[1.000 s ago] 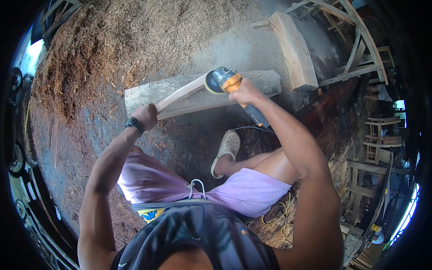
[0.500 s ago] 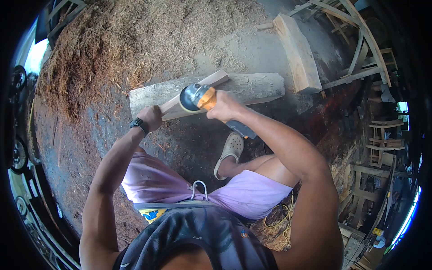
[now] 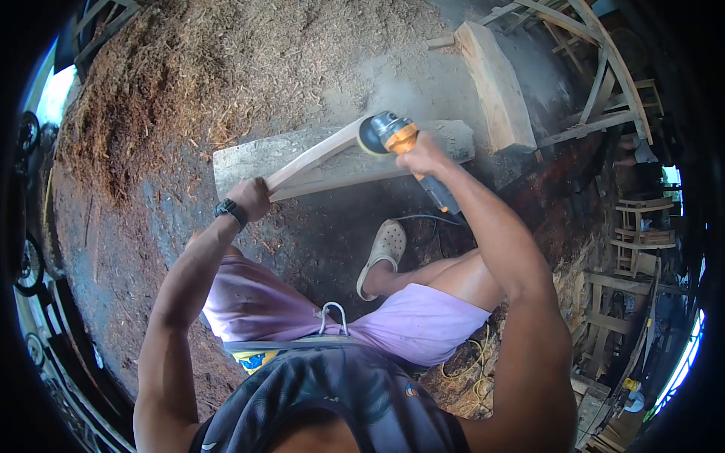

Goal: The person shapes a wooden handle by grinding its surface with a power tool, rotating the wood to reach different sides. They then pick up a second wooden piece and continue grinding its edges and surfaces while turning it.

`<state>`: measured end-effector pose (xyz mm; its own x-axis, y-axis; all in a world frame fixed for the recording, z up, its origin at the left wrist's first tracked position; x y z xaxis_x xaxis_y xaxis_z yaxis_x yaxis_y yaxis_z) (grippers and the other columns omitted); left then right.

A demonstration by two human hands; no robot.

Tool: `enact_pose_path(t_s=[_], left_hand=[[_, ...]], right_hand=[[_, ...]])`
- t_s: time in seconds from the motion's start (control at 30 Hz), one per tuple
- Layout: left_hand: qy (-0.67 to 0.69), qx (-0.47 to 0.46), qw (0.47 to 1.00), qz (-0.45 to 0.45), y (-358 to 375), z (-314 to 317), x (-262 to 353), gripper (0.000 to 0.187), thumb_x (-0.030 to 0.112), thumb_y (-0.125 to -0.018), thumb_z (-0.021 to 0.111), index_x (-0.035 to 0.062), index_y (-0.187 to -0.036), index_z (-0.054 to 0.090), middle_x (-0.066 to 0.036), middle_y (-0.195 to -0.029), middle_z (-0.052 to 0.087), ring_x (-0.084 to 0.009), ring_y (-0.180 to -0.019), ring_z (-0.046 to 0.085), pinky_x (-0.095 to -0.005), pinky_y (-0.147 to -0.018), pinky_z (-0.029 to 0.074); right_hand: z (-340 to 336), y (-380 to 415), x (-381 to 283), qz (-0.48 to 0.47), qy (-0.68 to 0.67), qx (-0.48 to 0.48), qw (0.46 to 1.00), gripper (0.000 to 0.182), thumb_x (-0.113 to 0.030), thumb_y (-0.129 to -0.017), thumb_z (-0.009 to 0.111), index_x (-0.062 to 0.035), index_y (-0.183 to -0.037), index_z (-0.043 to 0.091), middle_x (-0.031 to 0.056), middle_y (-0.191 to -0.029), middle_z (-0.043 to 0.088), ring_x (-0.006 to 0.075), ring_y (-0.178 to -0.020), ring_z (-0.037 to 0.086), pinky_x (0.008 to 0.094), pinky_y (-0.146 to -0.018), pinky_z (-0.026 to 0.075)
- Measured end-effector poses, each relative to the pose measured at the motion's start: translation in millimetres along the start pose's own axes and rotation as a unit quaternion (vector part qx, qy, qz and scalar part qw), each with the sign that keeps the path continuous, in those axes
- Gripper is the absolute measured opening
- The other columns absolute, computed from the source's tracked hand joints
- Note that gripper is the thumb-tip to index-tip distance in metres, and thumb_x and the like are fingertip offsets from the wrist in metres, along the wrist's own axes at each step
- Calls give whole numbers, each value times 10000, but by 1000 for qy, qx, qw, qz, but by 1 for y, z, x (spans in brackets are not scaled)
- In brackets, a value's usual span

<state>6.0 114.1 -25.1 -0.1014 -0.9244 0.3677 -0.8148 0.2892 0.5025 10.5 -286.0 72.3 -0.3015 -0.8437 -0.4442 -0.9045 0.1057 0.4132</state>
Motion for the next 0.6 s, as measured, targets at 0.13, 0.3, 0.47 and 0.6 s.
enact_pose_path(t_s=[0.13,0.3,0.47,0.6], left_hand=[[-1,4,1000,1,-1,-2,0,280,212,-894,610,78,-1086,764,-231,-1042,746,-397,-1004,729,-469,-876,594],[-2,0,1000,-10,-4,3,-1,271,196,-885,620,77,-1080,766,-233,-1038,745,-401,-1000,728,-470,-870,594],[4,6,1000,-3,0,-1,1,276,184,-896,600,59,-1082,761,-254,-1035,738,-408,-1009,724,-473,-875,592],[8,8,1000,1,0,-1,2,282,185,-906,585,56,-1088,757,-257,-1036,737,-410,-1016,722,-473,-874,592]], right_hand=[[-9,1,0,40,-11,29,999,390,-225,-679,795,-20,-1005,736,187,-941,747,303,-885,734,416,-796,550],[20,27,-52,-49,-3,-48,998,428,-264,-664,800,-31,-1017,735,199,-952,750,335,-892,735,419,-805,558],[53,43,-88,-109,55,-46,991,410,-255,-659,791,-5,-975,718,207,-893,742,341,-843,728,416,-789,561],[41,45,-88,-76,56,-57,994,428,-265,-654,796,-26,-1002,724,202,-912,746,348,-871,732,423,-800,564]])
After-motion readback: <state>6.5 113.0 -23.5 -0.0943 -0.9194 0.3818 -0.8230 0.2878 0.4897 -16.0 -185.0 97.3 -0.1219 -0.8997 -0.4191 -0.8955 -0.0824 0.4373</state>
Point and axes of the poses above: each hand's wrist, its own y-axis away from the middle knuckle, its own z-axis out of the palm, x = y × z, the point moved 2 cm from there along -y, towards the middle knuckle
